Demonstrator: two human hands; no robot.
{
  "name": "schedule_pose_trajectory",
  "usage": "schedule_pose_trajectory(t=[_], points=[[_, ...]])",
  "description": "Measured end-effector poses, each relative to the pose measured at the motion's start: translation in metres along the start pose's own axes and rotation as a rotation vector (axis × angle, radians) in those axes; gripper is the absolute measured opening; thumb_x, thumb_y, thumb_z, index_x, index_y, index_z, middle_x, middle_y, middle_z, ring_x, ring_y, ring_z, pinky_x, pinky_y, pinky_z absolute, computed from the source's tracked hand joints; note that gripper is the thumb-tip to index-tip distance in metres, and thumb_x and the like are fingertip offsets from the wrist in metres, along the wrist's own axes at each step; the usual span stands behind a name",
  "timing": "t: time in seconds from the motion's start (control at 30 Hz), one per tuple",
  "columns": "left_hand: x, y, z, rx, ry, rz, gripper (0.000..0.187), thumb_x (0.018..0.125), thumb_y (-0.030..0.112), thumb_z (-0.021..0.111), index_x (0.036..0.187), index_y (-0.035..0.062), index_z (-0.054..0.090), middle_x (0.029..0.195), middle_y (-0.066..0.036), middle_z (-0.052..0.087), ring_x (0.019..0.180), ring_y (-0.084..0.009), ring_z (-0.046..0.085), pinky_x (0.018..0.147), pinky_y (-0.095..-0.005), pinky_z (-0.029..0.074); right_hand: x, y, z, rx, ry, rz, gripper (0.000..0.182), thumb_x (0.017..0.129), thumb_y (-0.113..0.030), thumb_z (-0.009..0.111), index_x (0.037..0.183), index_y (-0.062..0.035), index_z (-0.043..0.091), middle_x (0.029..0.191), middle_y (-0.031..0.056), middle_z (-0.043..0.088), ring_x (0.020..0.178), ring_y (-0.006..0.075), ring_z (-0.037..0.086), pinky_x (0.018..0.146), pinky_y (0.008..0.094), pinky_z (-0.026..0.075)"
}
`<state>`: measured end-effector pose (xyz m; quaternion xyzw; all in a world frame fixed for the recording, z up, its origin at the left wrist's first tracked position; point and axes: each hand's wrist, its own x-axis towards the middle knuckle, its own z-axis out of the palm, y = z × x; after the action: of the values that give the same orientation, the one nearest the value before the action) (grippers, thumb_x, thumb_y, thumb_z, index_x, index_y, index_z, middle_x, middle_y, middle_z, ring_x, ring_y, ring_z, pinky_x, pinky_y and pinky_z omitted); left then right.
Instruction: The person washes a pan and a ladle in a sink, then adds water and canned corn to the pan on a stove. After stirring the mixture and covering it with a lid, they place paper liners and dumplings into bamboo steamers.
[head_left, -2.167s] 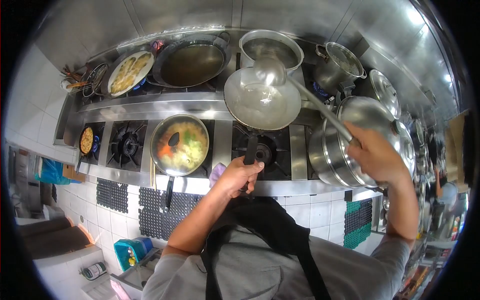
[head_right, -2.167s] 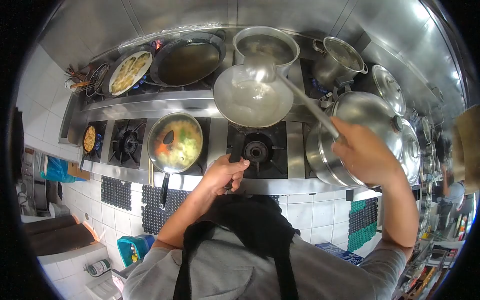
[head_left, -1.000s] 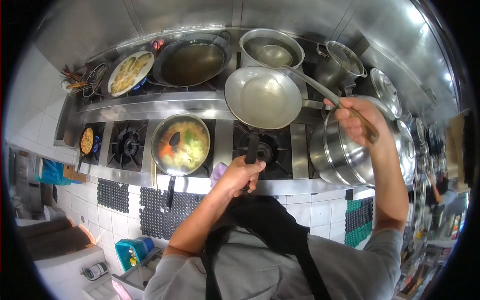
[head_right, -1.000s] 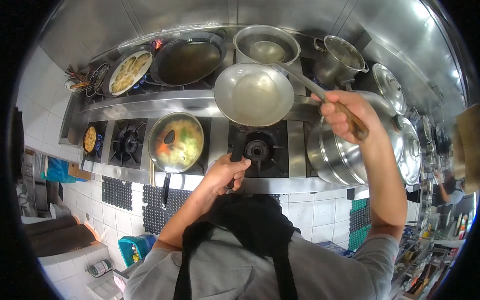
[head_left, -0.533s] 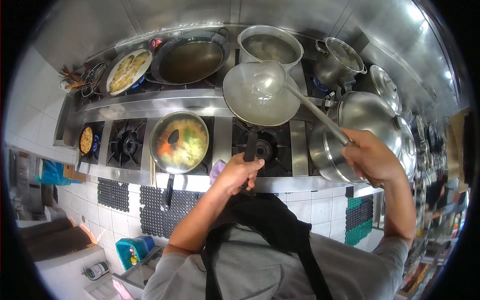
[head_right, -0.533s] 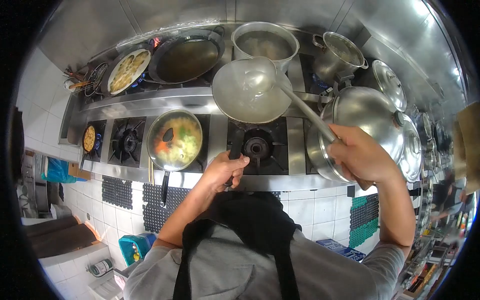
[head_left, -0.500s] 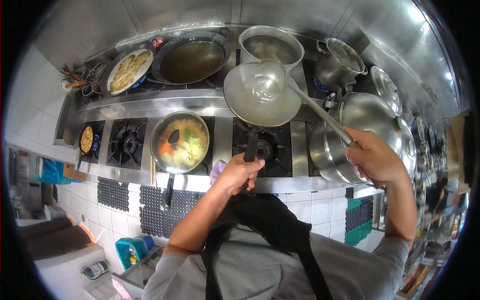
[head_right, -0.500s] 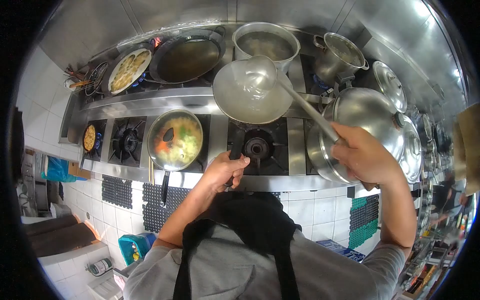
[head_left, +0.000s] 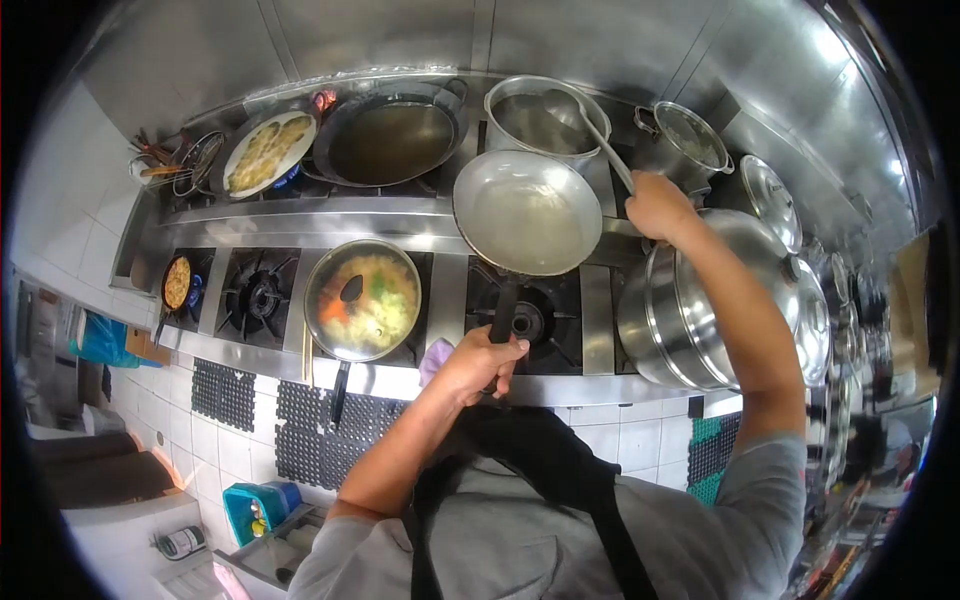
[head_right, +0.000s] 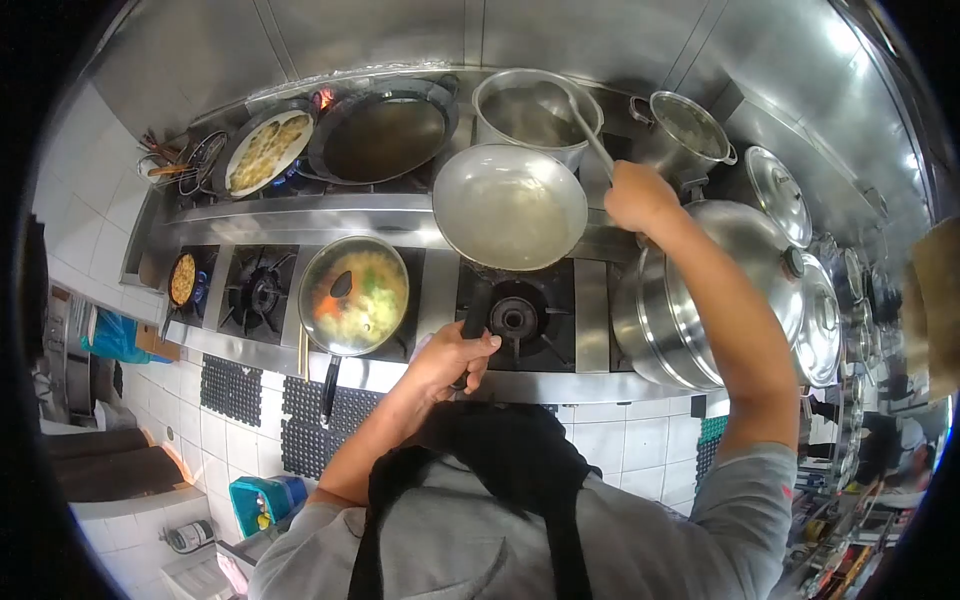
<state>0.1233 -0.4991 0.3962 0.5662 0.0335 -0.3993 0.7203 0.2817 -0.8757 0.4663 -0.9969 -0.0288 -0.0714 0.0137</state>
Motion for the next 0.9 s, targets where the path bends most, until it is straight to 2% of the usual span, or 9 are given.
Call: schedule_pose_trajectory(t=[0.03, 0.07, 0.13, 0.17, 0.2, 0.27, 0.53, 0.8, 0.9], points=[[0.002, -0.003, 0.0, -0.013, 0.0, 0.007, 0.029, 0.102, 0.026, 0.08, 0.095, 0.0117, 0.056, 0.064, 0.0, 0.055, 0.049, -0.0129, 0.057, 0.042, -0.0289, 0.039, 0.009, -0.026, -0.03, 0.475, -0.359, 0.304, 0.021, 0.1, -0.017, 0.066, 0.101, 0.0036, 0.068, 0.084, 0.0176, 0.075, 0.061, 0.0271, 0.073, 0.05, 0.0443, 0.059], [0.003, -0.005, -0.001, -0.022, -0.001, 0.014, 0.029, 0.102, 0.026, 0.081, 0.095, 0.0118, 0.056, 0.063, 0.0, 0.055, 0.049, -0.0129, 0.057, 0.042, -0.0291, 0.039, 0.016, -0.023, -0.029, 0.476, -0.36, 0.302, 0.021, 0.1, -0.017, 0.066, 0.101, 0.0036, 0.068, 0.084, 0.0176, 0.075, 0.061, 0.0271, 0.073, 0.05, 0.0443, 0.059], [0.007, -0.01, -0.004, -0.026, -0.001, 0.017, 0.029, 0.102, 0.026, 0.08, 0.095, 0.0118, 0.056, 0.063, 0.0, 0.056, 0.049, -0.013, 0.058, 0.042, -0.029, 0.039, 0.02, -0.031, -0.038, 1.269, -0.44, 0.652, 0.018, 0.104, -0.017, 0.065, 0.095, -0.0021, 0.069, 0.075, 0.01, 0.072, 0.059, 0.017, 0.069, 0.048, 0.0339, 0.055], [0.009, -0.012, -0.005, -0.031, -0.004, 0.02, 0.029, 0.102, 0.026, 0.08, 0.095, 0.0118, 0.056, 0.063, 0.0, 0.056, 0.049, -0.0131, 0.058, 0.042, -0.029, 0.038, 0.017, -0.031, -0.047, 1.42, -0.419, 0.724, 0.016, 0.108, -0.017, 0.063, 0.104, -0.0018, 0.067, 0.077, 0.0043, 0.069, 0.056, 0.0094, 0.062, 0.046, 0.0244, 0.052], [0.008, -0.011, -0.004, -0.031, -0.002, 0.02, 0.029, 0.102, 0.026, 0.08, 0.095, 0.0118, 0.056, 0.063, 0.0, 0.056, 0.049, -0.0131, 0.058, 0.042, -0.029, 0.038, 0.019, -0.025, -0.048, 1.42, -0.42, 0.723, 0.016, 0.108, -0.017, 0.063, 0.104, -0.0018, 0.067, 0.077, 0.0043, 0.069, 0.056, 0.0094, 0.062, 0.046, 0.0244, 0.052], [0.005, -0.008, -0.004, -0.049, -0.02, 0.031, 0.029, 0.103, 0.026, 0.08, 0.095, 0.0117, 0.056, 0.064, 0.001, 0.055, 0.049, -0.0132, 0.058, 0.042, -0.029, 0.039, 0.025, -0.008, -0.051, 1.921, -0.642, 0.823, 0.02, 0.11, -0.016, 0.062, 0.117, 0.0031, 0.062, 0.081, 0.0034, 0.067, 0.056, 0.0067, 0.06, 0.046, 0.0213, 0.051], [0.005, -0.008, -0.008, -0.04, -0.023, 0.03, 0.029, 0.103, 0.026, 0.08, 0.096, 0.0112, 0.056, 0.064, 0.0, 0.055, 0.049, -0.0135, 0.059, 0.041, -0.0289, 0.038, -0.026, -0.022, -0.108, 1.964, -0.616, 0.713, 0.025, 0.113, -0.018, 0.059, 0.124, 0.0054, 0.058, 0.082, 0.002, 0.064, 0.055, 0.0052, 0.056, 0.043, 0.0202, 0.048], [0.013, -0.014, -0.012, -0.08, -0.033, 0.037, 0.025, 0.104, 0.019, 0.077, 0.095, 0.0083, 0.057, 0.063, -0.001, 0.055, 0.046, -0.0155, 0.059, 0.041, -0.0308, 0.043, -0.123, -0.037, -0.145, 1.898, -0.641, 0.658, 0.039, 0.114, -0.022, 0.056, 0.144, 0.002, 0.059, 0.081, 0.003, 0.062, 0.053, 0.0058, 0.055, 0.04, 0.0211, 0.047], [0.016, -0.016, -0.014, -0.073, -0.032, 0.035, 0.025, 0.103, 0.019, 0.078, 0.095, 0.0087, 0.057, 0.064, -0.001, 0.055, 0.047, -0.0154, 0.059, 0.041, -0.031, 0.044, -0.151, -0.044, -0.136, 1.759, -0.618, 0.707, 0.043, 0.111, -0.021, 0.058, 0.148, 0.0013, 0.059, 0.079, 0.0038, 0.059, 0.05, 0.0094, 0.054, 0.037, 0.0252, 0.041]])
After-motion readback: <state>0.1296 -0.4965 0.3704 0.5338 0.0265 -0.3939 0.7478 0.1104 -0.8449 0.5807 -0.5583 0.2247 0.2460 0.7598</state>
